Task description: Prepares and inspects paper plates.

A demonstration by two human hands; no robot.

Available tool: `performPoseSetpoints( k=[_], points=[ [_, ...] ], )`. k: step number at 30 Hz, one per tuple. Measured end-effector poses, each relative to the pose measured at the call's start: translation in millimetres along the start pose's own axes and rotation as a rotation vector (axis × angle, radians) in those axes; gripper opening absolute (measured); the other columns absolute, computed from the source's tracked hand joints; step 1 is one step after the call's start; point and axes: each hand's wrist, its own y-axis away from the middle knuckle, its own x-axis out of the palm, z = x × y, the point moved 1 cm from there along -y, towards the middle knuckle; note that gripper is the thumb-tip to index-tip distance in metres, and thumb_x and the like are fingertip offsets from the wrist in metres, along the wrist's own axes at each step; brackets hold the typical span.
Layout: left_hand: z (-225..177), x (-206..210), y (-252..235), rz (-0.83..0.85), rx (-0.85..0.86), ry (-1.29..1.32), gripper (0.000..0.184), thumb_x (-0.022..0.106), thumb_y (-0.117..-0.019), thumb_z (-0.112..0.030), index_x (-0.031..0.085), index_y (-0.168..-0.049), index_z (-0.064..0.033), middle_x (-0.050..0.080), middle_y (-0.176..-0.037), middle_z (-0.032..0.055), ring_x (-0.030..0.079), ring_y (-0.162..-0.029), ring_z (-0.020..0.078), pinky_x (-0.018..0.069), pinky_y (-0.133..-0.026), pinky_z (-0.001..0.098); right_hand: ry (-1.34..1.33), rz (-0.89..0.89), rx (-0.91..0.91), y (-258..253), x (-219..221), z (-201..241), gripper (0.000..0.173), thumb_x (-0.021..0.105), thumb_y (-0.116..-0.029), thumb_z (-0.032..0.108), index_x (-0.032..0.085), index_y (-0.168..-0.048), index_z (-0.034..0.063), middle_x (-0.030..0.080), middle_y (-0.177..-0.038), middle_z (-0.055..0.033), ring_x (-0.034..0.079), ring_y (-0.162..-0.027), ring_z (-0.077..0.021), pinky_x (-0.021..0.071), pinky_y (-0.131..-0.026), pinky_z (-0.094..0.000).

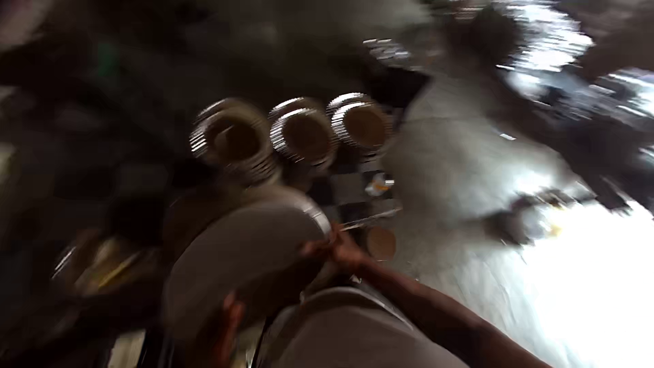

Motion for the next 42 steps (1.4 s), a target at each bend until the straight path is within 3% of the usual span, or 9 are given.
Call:
performPoseSetpoints(
  k=[3,7,12,15,22,27,30,34,42],
  points=[
    [2.4,-47.6,-29.0,0.033,-0.024,0.150,0.104,0.077,-0.0829,-0.059,0.029,-0.158,-0.0051,0.048,-0.156,0.0039,0.049,-0.139,0.0129,0.0456,-0.114,0.0332,0.261,0.115,-0.221,-27.7,20.2,-1.6,0.048,0.078,-0.0816,0.006,0.059,-0.125,0.0043,0.076,-0.105,0.0011,0.073,-0.095,-0.0106,0.0626,-0.088,-0.0341],
    [-3.1,-76.7,-52.5,-0.147,-0.135,0.107,0.078,0.082,-0.0815,-0.024,0.045,-0.147,-0.0072,0.068,-0.122,-0.0038,0.067,-0.109,0.0037,0.0588,-0.093,0.0239,0.653,0.271,-0.469,-62.0,54.4,2.6,0.057,0.085,-0.0776,0.019,0.059,-0.125,0.0004,0.074,-0.105,0.0005,0.072,-0.095,-0.0051,0.0628,-0.085,-0.0289],
    [41.8,-96.2,-83.5,-0.102,0.252,0.079,0.065,0.079,-0.0838,-0.009,0.050,-0.142,-0.0122,0.062,-0.137,-0.0035,0.062,-0.123,0.0090,0.0554,-0.104,0.0324,0.790,0.517,-0.723,-128.1,63.7,-22.6,0.058,0.085,-0.0781,0.020,0.061,-0.124,-0.0062,0.066,-0.127,-0.0204,0.064,-0.122,-0.0263,0.0534,-0.106,-0.0438],
    [65.5,-92.1,-102.3,-0.128,0.151,0.055,0.065,0.078,-0.0859,-0.007,0.047,-0.143,-0.0061,0.061,-0.135,0.0035,0.062,-0.122,0.0096,0.0542,-0.105,0.0316,0.812,0.401,-0.521,-146.3,63.6,-52.8,0.066,0.084,-0.0766,0.010,0.053,-0.133,-0.0078,0.065,-0.127,-0.0213,0.065,-0.117,-0.0242,0.0549,-0.103,-0.0406],
    [93.2,-62.6,-136.2,-0.293,0.076,-0.025,0.085,0.085,-0.0802,-0.022,0.041,-0.150,-0.0041,0.063,-0.136,0.0064,0.062,-0.122,0.0095,0.0527,-0.107,0.0310,0.633,0.415,-0.279,-188.6,29.5,-97.8,0.105,0.088,-0.0771,0.039,0.029,-0.153,-0.0024,0.057,-0.140,-0.0152,0.060,-0.125,-0.0132,0.0515,-0.108,-0.0340],
    [79.3,-42.7,-160.4,-0.379,0.115,-0.063,0.056,0.083,-0.0826,-0.014,0.055,-0.128,0.0005,0.074,-0.109,0.0040,0.072,-0.101,0.0111,0.0612,-0.093,0.0331,0.497,0.376,-0.197,-192.6,18.2,-105.4,0.075,0.081,-0.0862,0.018,0.039,-0.145,-0.0023,0.071,-0.115,-0.0101,0.072,-0.102,-0.0150,0.0622,-0.089,-0.0369],
    [32.0,-52.6,-197.3,-0.303,-0.226,-0.274,0.052,0.085,-0.0840,-0.032,0.064,-0.123,-0.0055,0.075,-0.107,0.0060,0.073,-0.098,0.0146,0.0619,-0.092,0.0407,0.367,0.343,0.011,-198.9,26.9,-85.4,0.070,0.077,-0.0905,0.014,0.039,-0.148,0.0046,0.070,-0.122,-0.0090,0.071,-0.108,-0.0191,0.0615,-0.095,-0.0420],
    [20.7,-71.2,-260.2,-0.136,-0.662,-0.486,0.067,0.084,-0.0823,-0.045,0.064,-0.127,0.0004,0.067,-0.121,0.0233,0.064,-0.116,0.0369,0.0481,-0.101,0.0635,0.274,0.249,0.497,-208.3,42.8,-78.5,0.062,0.076,-0.0923,0.035,0.048,-0.144,0.0142,0.069,-0.120,-0.0083,0.070,-0.102,-0.0214,0.0615,-0.085,-0.0439],
    [98.9,-96.2,-296.7,0.016,-0.877,-0.407,0.080,0.085,-0.0821,-0.040,0.051,-0.141,0.0019,0.064,-0.128,0.0217,0.063,-0.118,0.0326,0.0499,-0.103,0.0529,0.727,0.355,0.786,-214.3,39.8,-88.2,0.066,0.059,-0.1008,0.052,0.042,-0.145,0.0066,0.073,-0.107,-0.0169,0.075,-0.078,-0.0264,0.0638,-0.071,-0.0411]
  ],
)
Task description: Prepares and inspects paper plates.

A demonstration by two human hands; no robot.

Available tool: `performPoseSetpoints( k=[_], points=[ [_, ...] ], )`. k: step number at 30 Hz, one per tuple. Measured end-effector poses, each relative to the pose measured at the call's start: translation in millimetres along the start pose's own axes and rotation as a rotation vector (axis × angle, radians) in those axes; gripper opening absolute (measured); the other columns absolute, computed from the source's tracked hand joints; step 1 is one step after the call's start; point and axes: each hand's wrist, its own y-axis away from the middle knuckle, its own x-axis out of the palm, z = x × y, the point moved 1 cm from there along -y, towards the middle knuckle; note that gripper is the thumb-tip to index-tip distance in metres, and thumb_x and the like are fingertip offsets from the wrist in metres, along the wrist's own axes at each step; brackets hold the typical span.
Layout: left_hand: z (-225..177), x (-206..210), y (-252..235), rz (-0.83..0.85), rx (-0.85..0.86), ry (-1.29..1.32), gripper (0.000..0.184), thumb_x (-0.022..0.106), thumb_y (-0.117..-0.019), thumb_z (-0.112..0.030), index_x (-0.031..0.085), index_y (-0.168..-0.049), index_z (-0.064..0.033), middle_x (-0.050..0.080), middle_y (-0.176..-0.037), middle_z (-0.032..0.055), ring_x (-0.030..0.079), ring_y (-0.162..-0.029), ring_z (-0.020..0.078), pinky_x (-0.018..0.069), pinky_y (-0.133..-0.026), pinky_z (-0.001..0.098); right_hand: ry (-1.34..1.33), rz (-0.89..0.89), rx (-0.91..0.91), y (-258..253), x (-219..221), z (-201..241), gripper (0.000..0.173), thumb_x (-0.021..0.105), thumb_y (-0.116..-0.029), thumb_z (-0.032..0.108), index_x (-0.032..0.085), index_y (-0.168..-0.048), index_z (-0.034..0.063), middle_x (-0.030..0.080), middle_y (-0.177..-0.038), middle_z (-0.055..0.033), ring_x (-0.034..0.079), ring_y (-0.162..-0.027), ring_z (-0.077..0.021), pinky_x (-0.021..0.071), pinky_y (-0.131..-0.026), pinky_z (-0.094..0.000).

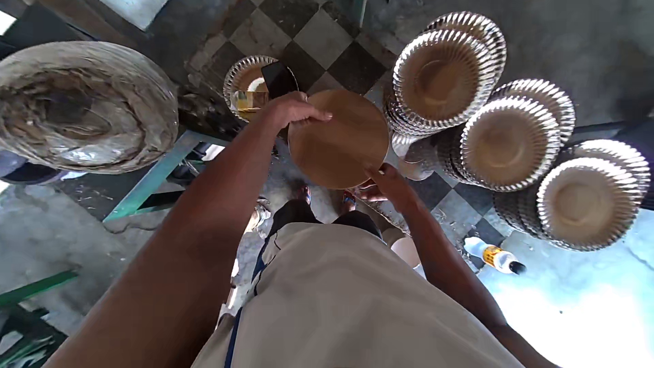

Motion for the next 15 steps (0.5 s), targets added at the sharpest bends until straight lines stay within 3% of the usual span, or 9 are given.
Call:
performPoseSetpoints(
  k=[1,3,4,6,8,10,13,15],
  points=[
    [-3.8,-4.4,2.4,0.033,0.036,-0.007,0.080,0.085,-0.0828,-0.040,0.051,-0.140,0.0033,0.064,-0.128,0.0227,0.062,-0.119,0.0333,0.0489,-0.104,0.0535,0.054,-0.064,-0.003,2.4,-4.2,-5.3,0.066,0.058,-0.1010,0.052,0.044,-0.145,0.0043,0.071,-0.109,-0.0169,0.074,-0.080,-0.0257,0.0629,-0.072,-0.0413],
    [-12.5,-14.3,3.3,0.106,0.115,0.042,0.078,0.078,-0.0868,-0.048,0.051,-0.144,-0.0024,0.068,-0.127,0.0164,0.065,-0.115,0.0269,0.0503,-0.101,0.0477,-0.076,-0.126,-0.037,7.7,-1.3,-15.5,0.069,0.057,-0.1028,0.047,0.035,-0.153,0.0059,0.062,-0.134,-0.0201,0.072,-0.102,-0.0311,0.0620,-0.084,-0.0465],
    [-17.5,-15.5,5.3,0.147,0.126,0.104,0.076,0.073,-0.0908,-0.051,0.050,-0.147,-0.0061,0.069,-0.128,0.0113,0.067,-0.115,0.0216,0.0524,-0.101,0.0424,-0.199,-0.077,-0.035,9.8,7.6,-20.8,0.072,0.053,-0.1041,0.050,0.026,-0.160,0.0124,0.052,-0.148,-0.0186,0.066,-0.118,-0.0339,0.0597,-0.092,-0.0504],
    [-29.2,-10.7,13.4,0.189,0.067,0.205,0.071,0.068,-0.0937,-0.053,0.050,-0.144,-0.0062,0.070,-0.129,0.0051,0.068,-0.116,0.0144,0.0533,-0.102,0.0359,-0.366,0.000,-0.019,5.0,36.7,-26.0,0.076,0.043,-0.1018,0.064,0.023,-0.162,0.0221,0.041,-0.159,-0.0133,0.052,-0.138,-0.0339,0.0521,-0.104,-0.0563],
    [-34.7,-8.1,10.1,0.199,0.014,0.243,0.073,0.073,-0.0921,-0.050,0.048,-0.143,-0.0029,0.070,-0.128,0.0047,0.068,-0.117,0.0132,0.0538,-0.103,0.0338,-0.383,-0.024,-0.065,-5.0,56.1,-24.9,0.084,0.036,-0.0963,0.077,0.026,-0.162,0.0254,0.040,-0.160,-0.0093,0.047,-0.142,-0.0310,0.0482,-0.107,-0.0604],
    [-33.1,-15.0,0.5,0.206,0.021,0.197,0.069,0.073,-0.0918,-0.048,0.052,-0.139,-0.0026,0.071,-0.124,0.0033,0.069,-0.114,0.0110,0.0546,-0.100,0.0312,-0.339,-0.014,-0.070,-11.1,56.5,-20.0,0.089,0.024,-0.0933,0.083,0.021,-0.163,0.0283,0.036,-0.164,-0.0071,0.041,-0.146,-0.0309,0.0443,-0.109,-0.0653],
    [-24.7,-22.3,-0.2,0.221,0.035,0.089,0.065,0.069,-0.0935,-0.052,0.055,-0.135,-0.0042,0.069,-0.124,0.0027,0.067,-0.112,0.0090,0.0531,-0.098,0.0312,-0.260,0.012,-0.040,-8.4,45.2,-14.3,0.088,0.017,-0.0936,0.083,0.021,-0.163,0.0291,0.028,-0.168,-0.0035,0.029,-0.153,-0.0270,0.0315,-0.117,-0.0673],
    [-14.3,-23.7,0.0,0.198,0.097,0.106,0.066,0.064,-0.0954,-0.057,0.059,-0.133,-0.0029,0.069,-0.127,0.0056,0.065,-0.116,0.0127,0.0494,-0.104,0.0371,-0.204,-0.028,-0.038,-6.6,33.1,-8.1,0.089,0.015,-0.0951,0.081,0.020,-0.164,0.0256,0.023,-0.170,-0.0048,0.023,-0.156,-0.0271,0.0253,-0.120,-0.0673]
  ],
)
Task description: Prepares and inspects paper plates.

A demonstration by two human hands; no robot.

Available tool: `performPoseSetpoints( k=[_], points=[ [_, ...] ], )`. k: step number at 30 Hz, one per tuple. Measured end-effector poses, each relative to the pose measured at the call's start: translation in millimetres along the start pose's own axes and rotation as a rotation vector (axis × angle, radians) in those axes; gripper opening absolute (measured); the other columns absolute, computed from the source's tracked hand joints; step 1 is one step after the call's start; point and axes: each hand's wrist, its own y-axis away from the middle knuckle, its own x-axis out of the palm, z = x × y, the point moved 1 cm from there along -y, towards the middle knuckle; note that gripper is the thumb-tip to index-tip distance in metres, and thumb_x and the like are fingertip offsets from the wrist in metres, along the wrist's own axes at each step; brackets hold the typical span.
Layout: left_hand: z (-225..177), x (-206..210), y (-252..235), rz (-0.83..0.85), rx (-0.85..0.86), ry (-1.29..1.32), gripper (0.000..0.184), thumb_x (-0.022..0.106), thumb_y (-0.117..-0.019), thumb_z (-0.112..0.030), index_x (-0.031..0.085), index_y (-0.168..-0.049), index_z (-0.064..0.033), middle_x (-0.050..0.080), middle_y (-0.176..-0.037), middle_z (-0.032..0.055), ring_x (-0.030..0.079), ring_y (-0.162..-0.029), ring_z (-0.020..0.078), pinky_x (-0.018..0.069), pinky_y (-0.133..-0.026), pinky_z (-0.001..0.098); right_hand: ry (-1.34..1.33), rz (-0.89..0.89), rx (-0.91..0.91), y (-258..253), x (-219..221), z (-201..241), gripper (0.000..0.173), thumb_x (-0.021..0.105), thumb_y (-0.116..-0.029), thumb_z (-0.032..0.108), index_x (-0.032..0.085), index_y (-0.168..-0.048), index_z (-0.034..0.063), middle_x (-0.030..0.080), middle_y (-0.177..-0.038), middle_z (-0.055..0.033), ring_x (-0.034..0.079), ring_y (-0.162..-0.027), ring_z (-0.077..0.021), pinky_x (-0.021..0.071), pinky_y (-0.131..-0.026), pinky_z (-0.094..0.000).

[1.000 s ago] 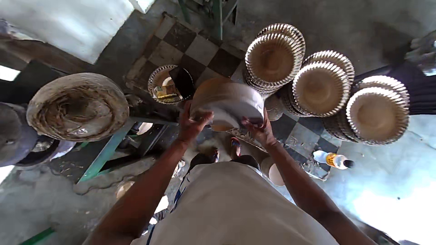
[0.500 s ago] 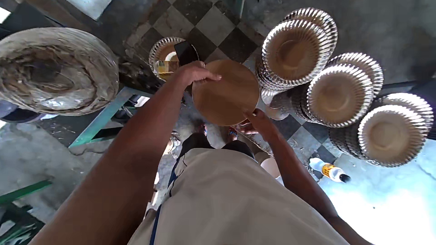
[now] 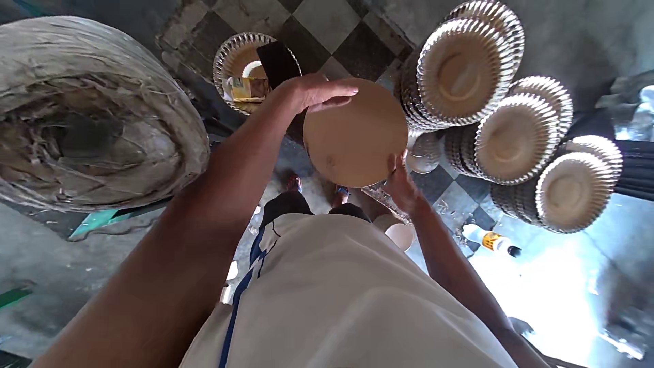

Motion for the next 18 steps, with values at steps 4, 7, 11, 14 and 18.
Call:
performPoseSetpoints(
  k=[4,7,11,14,18],
  points=[
    [46.9,-1.1,14.3,-0.056,0.161,0.134,0.076,0.048,-0.0978,-0.068,0.057,-0.142,-0.0072,0.060,-0.145,0.0081,0.052,-0.139,0.0225,0.0387,-0.117,0.0516,0.053,-0.127,-0.170,-11.3,-21.6,26.1,0.089,0.018,-0.0969,0.079,0.020,-0.164,0.0215,0.024,-0.170,-0.0035,0.026,-0.155,-0.0223,0.0288,-0.123,-0.0566],
    [76.6,6.3,41.5,-0.096,0.076,0.400,0.083,0.045,-0.0964,-0.074,0.044,-0.154,-0.0145,0.056,-0.148,0.0078,0.054,-0.136,0.0222,0.0465,-0.112,0.0489,0.150,-0.188,-0.246,-42.6,-31.1,58.2,0.080,0.032,-0.1024,0.068,0.026,-0.163,0.0173,0.036,-0.164,-0.0089,0.039,-0.149,-0.0236,0.0380,-0.119,-0.0539],
    [88.8,45.5,77.8,-0.113,-0.185,0.897,0.079,0.054,-0.0927,-0.073,0.043,-0.153,-0.0236,0.055,-0.146,0.0103,0.054,-0.133,0.0307,0.0486,-0.105,0.0569,0.589,-0.167,-0.233,-69.5,-15.9,112.1,0.080,0.021,-0.1036,0.068,0.043,-0.155,0.0105,0.048,-0.156,-0.0145,0.046,-0.144,-0.0280,0.0362,-0.118,-0.0574],
    [84.9,89.2,91.4,0.003,-0.100,1.168,0.061,0.051,-0.1028,-0.054,0.035,-0.156,-0.0295,0.060,-0.141,0.0098,0.063,-0.122,0.0302,0.0571,-0.094,0.0529,0.828,-0.213,-0.164,-82.6,-0.3,131.6,0.087,0.021,-0.0998,0.075,0.068,-0.120,0.0043,0.068,-0.117,-0.0229,0.065,-0.112,-0.0387,0.0469,-0.094,-0.0669],
    [93.3,109.0,96.8,0.066,-0.110,1.159,0.067,0.061,-0.1012,-0.043,0.033,-0.159,-0.0257,0.048,-0.155,0.0086,0.050,-0.140,0.0262,0.0448,-0.112,0.0495,0.943,-0.130,-0.195,-98.9,-2.2,146.0,0.091,0.014,-0.1017,0.072,0.065,-0.120,-0.0011,0.067,-0.109,-0.0246,0.065,-0.104,-0.0381,0.0482,-0.092,-0.0645]
  ],
)
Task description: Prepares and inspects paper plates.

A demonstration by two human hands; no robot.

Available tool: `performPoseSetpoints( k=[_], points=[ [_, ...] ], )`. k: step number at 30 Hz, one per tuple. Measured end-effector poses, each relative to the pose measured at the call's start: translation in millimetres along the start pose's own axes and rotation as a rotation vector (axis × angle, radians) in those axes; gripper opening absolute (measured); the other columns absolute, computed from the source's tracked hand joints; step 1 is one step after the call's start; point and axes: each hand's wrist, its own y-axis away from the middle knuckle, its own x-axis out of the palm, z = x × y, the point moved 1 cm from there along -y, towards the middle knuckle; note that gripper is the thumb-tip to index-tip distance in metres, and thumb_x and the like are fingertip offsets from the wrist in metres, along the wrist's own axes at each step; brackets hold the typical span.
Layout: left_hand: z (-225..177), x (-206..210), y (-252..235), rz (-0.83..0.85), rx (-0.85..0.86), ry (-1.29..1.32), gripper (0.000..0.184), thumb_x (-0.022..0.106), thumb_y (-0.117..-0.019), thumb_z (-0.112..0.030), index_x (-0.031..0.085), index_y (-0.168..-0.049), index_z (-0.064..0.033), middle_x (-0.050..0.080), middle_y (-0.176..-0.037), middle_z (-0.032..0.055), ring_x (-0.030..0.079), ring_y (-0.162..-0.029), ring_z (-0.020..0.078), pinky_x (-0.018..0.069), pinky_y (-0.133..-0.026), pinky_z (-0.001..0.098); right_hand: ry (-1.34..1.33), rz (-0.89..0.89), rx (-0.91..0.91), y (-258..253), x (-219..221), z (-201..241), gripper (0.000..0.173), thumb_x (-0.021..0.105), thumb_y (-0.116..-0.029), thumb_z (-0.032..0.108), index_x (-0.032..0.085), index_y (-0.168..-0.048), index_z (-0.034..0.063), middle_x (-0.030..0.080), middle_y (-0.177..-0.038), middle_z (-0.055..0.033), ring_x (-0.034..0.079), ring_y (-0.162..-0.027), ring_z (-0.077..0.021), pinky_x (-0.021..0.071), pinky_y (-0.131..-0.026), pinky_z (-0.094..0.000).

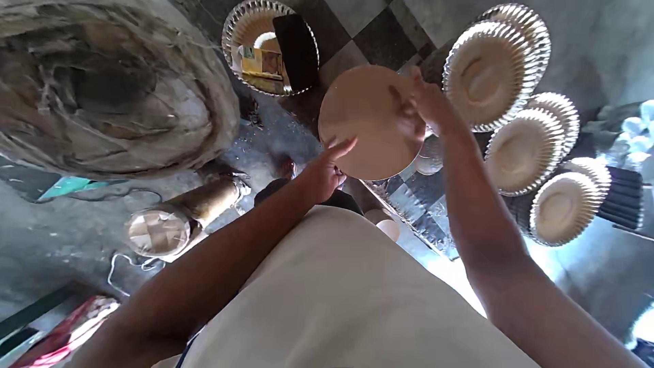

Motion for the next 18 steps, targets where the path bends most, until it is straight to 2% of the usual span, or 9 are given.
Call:
performPoseSetpoints(
  k=[3,6,9,11,12,13,15,16,18],
  points=[
    [-2.1,-7.2,1.7,0.026,-0.064,-0.044,0.077,0.068,-0.0985,-0.035,0.026,-0.161,-0.0186,0.039,-0.161,0.0099,0.044,-0.144,0.0270,0.0432,-0.114,0.0484,0.075,0.002,0.014,-3.9,2.0,16.1,0.088,0.012,-0.1050,0.065,0.064,-0.123,-0.0034,0.066,-0.119,-0.0275,0.063,-0.114,-0.0400,0.0457,-0.099,-0.0649],
    [-5.5,-6.1,3.0,0.054,-0.156,0.019,0.086,0.074,-0.0937,-0.032,0.024,-0.162,-0.0178,0.039,-0.160,0.0109,0.046,-0.142,0.0288,0.0461,-0.111,0.0494,0.117,-0.015,0.023,-14.1,7.1,17.1,0.086,0.012,-0.1054,0.065,0.065,-0.113,-0.0030,0.066,-0.109,-0.0250,0.063,-0.107,-0.0368,0.0464,-0.095,-0.0626],
    [-7.9,-18.2,2.1,0.177,-0.216,-0.006,0.085,0.071,-0.0966,-0.034,0.020,-0.164,-0.0183,0.040,-0.159,0.0144,0.046,-0.141,0.0313,0.0442,-0.111,0.0542,0.151,-0.083,-0.087,-7.8,6.5,24.5,0.066,0.024,-0.1107,0.050,0.061,-0.135,0.0011,0.066,-0.125,-0.0224,0.062,-0.120,-0.0317,0.0451,-0.106,-0.0557],
    [-1.1,-48.1,-0.5,0.240,-0.178,-0.152,0.080,0.066,-0.0983,-0.042,0.026,-0.162,-0.0145,0.044,-0.156,0.0157,0.049,-0.139,0.0311,0.0459,-0.110,0.0546,0.256,-0.330,-0.217,24.5,11.5,34.6,0.048,0.040,-0.1093,0.035,0.058,-0.141,0.0037,0.065,-0.133,-0.0185,0.062,-0.123,-0.0263,0.0472,-0.109,-0.0468],
    [4.0,-68.4,1.4,0.208,-0.123,-0.248,0.079,0.065,-0.0983,-0.045,0.028,-0.161,-0.0129,0.045,-0.156,0.0147,0.051,-0.138,0.0292,0.0484,-0.109,0.0527,0.295,-0.447,-0.277,50.2,19.3,42.0,0.046,0.046,-0.1070,0.030,0.057,-0.142,0.0030,0.063,-0.137,-0.0183,0.061,-0.127,-0.0260,0.0471,-0.110,-0.0436],
    [9.2,-93.6,3.6,0.130,-0.058,-0.333,0.087,0.068,-0.0964,-0.044,0.020,-0.163,-0.0134,0.041,-0.159,0.0153,0.050,-0.139,0.0291,0.0496,-0.109,0.0520,0.304,-0.531,-0.354,76.2,32.9,49.2,0.043,0.051,-0.1048,0.028,0.059,-0.138,0.0009,0.063,-0.136,-0.0203,0.061,-0.127,-0.0283,0.0480,-0.109,-0.0436],
    [21.6,-154.5,9.1,-0.063,0.051,-0.449,0.103,0.076,-0.0918,-0.038,0.007,-0.166,-0.0193,0.031,-0.165,0.0154,0.042,-0.146,0.0315,0.0443,-0.113,0.0549,0.285,-0.588,-0.497,114.0,76.6,53.4,0.041,0.063,-0.0988,0.032,0.069,-0.124,0.0002,0.065,-0.130,-0.0232,0.060,-0.126,-0.0365,0.0464,-0.109,-0.0511],
    [31.0,-184.4,16.8,-0.187,0.079,-0.498,0.103,0.077,-0.0910,-0.036,0.009,-0.166,-0.0205,0.032,-0.165,0.0173,0.041,-0.146,0.0345,0.0423,-0.113,0.0573,0.288,-0.548,-0.521,125.6,99.1,51.4,0.045,0.069,-0.0940,0.039,0.071,-0.122,0.0039,0.065,-0.130,-0.0215,0.058,-0.127,-0.0384,0.0444,-0.109,-0.0548],
    [60.5,-242.7,38.1,-0.463,0.089,-0.577,0.096,0.079,-0.0890,-0.039,0.023,-0.164,-0.0186,0.038,-0.160,0.0209,0.042,-0.143,0.0413,0.0404,-0.110,0.0649,0.382,-0.390,-0.426,132.7,131.6,45.7,0.063,0.075,-0.0840,0.054,0.066,-0.127,0.0091,0.057,-0.140,-0.0196,0.049,-0.133,-0.0421,0.0421,-0.106,-0.0620]
  ],
)
